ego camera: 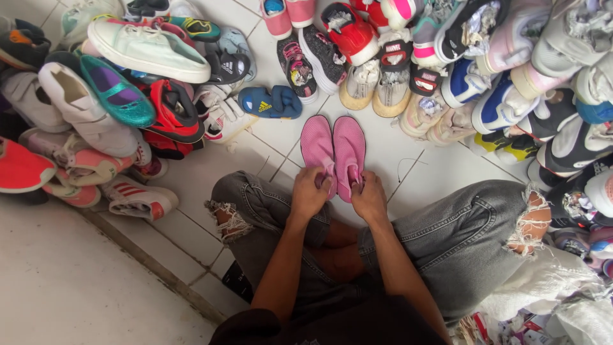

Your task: The person sits on a tiled floor surrounded by many shoes and stuffs white paper into a pair of white sneakers. They then pick up a pair of pink slip-on shoes and stuff paper into those as well.

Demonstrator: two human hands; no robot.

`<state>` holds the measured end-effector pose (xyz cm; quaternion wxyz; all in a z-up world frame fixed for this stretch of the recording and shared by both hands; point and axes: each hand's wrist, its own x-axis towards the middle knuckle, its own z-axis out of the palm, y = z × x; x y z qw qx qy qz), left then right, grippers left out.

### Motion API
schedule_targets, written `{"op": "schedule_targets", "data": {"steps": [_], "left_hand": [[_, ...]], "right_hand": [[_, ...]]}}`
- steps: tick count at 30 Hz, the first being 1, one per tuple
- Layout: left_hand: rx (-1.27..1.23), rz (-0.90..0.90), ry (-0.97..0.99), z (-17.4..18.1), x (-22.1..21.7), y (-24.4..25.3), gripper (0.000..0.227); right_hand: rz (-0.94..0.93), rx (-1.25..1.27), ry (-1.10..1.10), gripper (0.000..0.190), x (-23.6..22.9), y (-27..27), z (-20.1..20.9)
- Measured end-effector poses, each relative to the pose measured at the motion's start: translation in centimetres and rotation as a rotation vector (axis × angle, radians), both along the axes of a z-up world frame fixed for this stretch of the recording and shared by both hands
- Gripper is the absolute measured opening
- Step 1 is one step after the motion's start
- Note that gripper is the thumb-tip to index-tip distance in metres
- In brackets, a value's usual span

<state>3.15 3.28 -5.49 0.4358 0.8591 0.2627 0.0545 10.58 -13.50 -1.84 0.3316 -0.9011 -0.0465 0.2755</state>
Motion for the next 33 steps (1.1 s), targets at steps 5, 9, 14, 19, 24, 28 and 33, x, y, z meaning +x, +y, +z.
{"op": "schedule_targets", "data": {"steps": [5,9,14,19,24,28,33], "left_hand": [[-0.094,0.116,0.107,5.3,0.9,-0.2,0.072],[-0.127,0.079,0.18,3.3,1.2,0.1,0.059],[-0.027,0.034,0.157,3.6,1.4,-0.6,0.068],[-0.056,0.057,0.172,3.4,1.5,-0.2,0.057],[-0.031,0.036,0.162,3.0,1.4,-0.2,0.05],[-0.026,-0.058,0.16,4.1,0.9,-0.7,0.05],[-0.016,-0.21,0.125,4.8,0.4,-1.1,0.05]], "right_hand": [[-0.03,0.024,-0.004,0.046,0.0,0.0,0.8],[-0.062,0.038,-0.077,0.045,-0.2,0.6,3.1],[-0.086,0.051,-0.168,0.048,-0.4,0.4,2.7],[-0.057,0.099,-0.368,0.023,-0.5,0.5,1.9],[-0.016,0.093,-0.182,0.044,-0.8,1.3,4.3],[-0.022,0.091,-0.089,0.068,-0.4,1.4,3.6],[0.14,-0.078,-0.163,0.058,-0.4,0.7,-0.5]]}}
